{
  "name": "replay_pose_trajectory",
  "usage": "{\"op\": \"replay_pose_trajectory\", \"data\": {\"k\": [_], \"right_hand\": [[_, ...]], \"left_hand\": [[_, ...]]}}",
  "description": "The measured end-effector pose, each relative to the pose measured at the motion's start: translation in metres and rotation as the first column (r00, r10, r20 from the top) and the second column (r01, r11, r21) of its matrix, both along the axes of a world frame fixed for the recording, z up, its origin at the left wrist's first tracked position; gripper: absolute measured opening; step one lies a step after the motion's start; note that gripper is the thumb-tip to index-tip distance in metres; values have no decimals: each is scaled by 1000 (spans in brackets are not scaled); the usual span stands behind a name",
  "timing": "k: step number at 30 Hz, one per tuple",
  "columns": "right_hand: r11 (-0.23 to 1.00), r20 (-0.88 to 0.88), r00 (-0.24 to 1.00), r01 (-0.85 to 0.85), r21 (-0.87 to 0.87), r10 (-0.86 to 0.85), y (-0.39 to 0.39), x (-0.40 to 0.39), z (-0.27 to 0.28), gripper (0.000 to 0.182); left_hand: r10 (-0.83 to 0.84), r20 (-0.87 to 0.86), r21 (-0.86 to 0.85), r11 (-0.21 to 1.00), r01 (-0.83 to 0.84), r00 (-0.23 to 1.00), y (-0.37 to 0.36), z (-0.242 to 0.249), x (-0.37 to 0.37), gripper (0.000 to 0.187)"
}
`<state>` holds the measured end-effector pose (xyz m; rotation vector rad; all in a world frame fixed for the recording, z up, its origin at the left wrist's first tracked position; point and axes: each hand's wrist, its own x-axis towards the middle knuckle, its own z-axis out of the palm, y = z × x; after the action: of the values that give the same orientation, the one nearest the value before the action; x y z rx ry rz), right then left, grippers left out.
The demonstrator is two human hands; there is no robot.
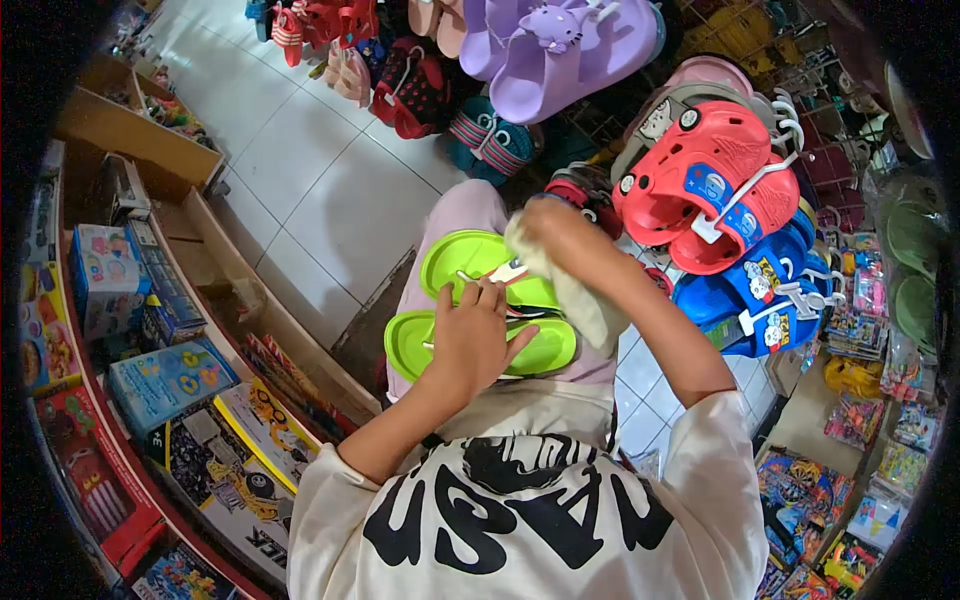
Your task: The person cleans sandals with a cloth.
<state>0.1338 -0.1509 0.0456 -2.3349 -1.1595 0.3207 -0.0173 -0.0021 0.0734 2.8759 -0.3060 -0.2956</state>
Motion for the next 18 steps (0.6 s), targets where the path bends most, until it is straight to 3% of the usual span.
{"op": "replay_pose_trajectory", "data": {"k": [2, 3, 6, 7, 10, 17, 18], "right_hand": [[965, 104, 973, 186, 183, -207, 4, 8, 20, 15], [959, 73, 971, 209, 189, -226, 7, 4, 31, 13], [976, 134, 988, -99, 194, 74, 18, -16, -12, 11], [997, 134, 991, 1, 80, -11, 22, -32, -16, 13], [994, -47, 994, 102, 35, -101, 25, -16, -22, 15], [907, 30, 954, 274, 319, -299, 27, -2, -36, 15], [922, -87, 968, 249, 297, -233, 23, 2, -31, 16]], "left_hand": [[-13, 0, 5, 1000, 13, 1000, 2, 2, 2, 68], [-21, -18, 23, 999, 22, 1000, 2, 5, 4, 68], [-49, -6, 74, 996, 49, 999, 0, 3, 2, 68], [-60, 8, 88, 994, 59, 998, -1, 1, 1, 68], [-38, 29, 84, 996, 35, 999, -4, -5, 1, 68], [13, 57, 100, 995, -19, 998, -10, -3, 4, 66], [6, 48, 100, 995, -11, 999, -10, -2, 2, 65]]}}
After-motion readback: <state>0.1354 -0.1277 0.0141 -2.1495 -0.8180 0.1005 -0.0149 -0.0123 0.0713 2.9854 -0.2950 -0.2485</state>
